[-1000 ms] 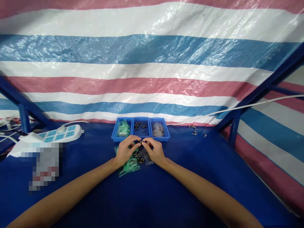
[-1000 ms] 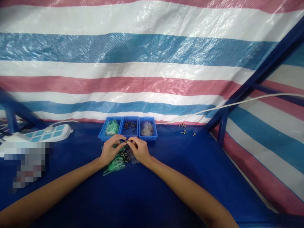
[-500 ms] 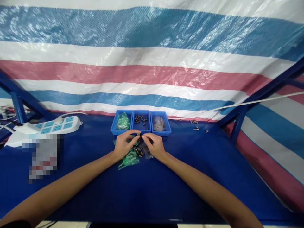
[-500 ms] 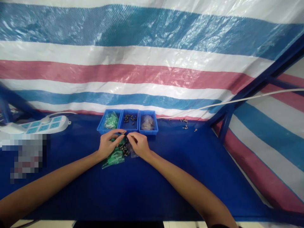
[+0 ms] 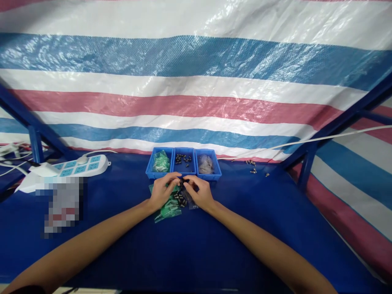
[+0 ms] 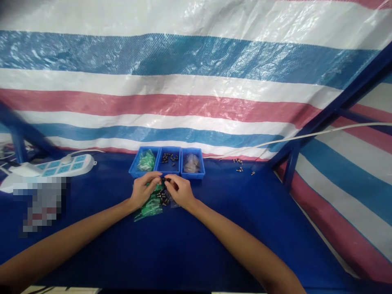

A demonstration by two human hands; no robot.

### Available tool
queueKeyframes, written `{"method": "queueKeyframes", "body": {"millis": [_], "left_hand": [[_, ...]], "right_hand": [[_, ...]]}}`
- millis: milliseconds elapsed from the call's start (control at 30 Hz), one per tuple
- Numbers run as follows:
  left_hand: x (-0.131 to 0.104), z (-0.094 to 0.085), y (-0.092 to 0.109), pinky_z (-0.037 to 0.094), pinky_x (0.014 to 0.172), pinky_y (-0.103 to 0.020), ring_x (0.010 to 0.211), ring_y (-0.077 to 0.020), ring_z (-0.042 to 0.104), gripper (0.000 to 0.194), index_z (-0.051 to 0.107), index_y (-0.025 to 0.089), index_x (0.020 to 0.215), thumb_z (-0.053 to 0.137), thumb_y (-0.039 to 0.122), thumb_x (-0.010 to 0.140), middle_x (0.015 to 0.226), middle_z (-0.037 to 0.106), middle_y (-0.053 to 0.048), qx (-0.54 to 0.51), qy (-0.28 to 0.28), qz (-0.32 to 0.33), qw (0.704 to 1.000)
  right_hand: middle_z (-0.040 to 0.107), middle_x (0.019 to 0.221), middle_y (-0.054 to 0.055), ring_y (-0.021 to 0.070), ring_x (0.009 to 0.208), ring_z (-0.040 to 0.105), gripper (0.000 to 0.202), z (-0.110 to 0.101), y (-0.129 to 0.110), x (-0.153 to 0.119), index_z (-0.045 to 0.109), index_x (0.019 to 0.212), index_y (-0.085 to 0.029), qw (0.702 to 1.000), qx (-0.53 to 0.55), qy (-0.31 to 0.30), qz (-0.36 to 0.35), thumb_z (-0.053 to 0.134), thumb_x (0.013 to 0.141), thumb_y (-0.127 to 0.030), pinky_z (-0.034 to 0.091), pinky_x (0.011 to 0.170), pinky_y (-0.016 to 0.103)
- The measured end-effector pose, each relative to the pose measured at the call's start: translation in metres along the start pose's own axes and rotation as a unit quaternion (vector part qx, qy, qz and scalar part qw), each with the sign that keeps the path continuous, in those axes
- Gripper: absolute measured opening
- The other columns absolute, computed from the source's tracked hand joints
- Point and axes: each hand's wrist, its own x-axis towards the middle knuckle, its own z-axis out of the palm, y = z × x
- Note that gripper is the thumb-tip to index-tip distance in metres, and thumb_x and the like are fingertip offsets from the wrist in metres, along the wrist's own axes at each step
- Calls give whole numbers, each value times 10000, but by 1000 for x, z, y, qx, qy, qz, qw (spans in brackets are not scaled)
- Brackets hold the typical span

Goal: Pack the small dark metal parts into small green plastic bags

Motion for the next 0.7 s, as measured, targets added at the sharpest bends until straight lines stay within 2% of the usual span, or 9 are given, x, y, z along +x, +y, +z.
{"method": "queueKeyframes", "body": {"millis": [167, 567, 700], "left_hand": [[-1, 1, -2, 478, 541, -178, 546, -90, 610, 201, 600, 185, 1041, 545, 313, 895, 707, 671, 14, -13, -7, 5, 1000], [-1, 0, 4, 470, 545, -178, 551, -96, 607, 161, 598, 183, 992, 540, 296, 893, 648, 636, 28, -13, -23, 12, 1000], [-2, -1, 2, 448, 541, -179, 557, -85, 577, 171, 581, 188, 1033, 474, 268, 926, 680, 610, 22, -30, -14, 18, 999]], "right_hand": [[561, 615, -13, 106, 529, 499, 217, 1, 0, 0, 651, 996, -165, 1000, -1, -14, -6, 565, 874, -323, 439, 560, 224], [499, 583, -35, 98, 505, 463, 172, 1, -4, -1, 627, 939, -166, 999, -6, -49, -8, 553, 869, -305, 405, 533, 219], [512, 591, -35, 95, 504, 468, 160, -4, -9, 5, 623, 929, -169, 1000, 6, -28, 7, 534, 873, -289, 405, 520, 214]]}}
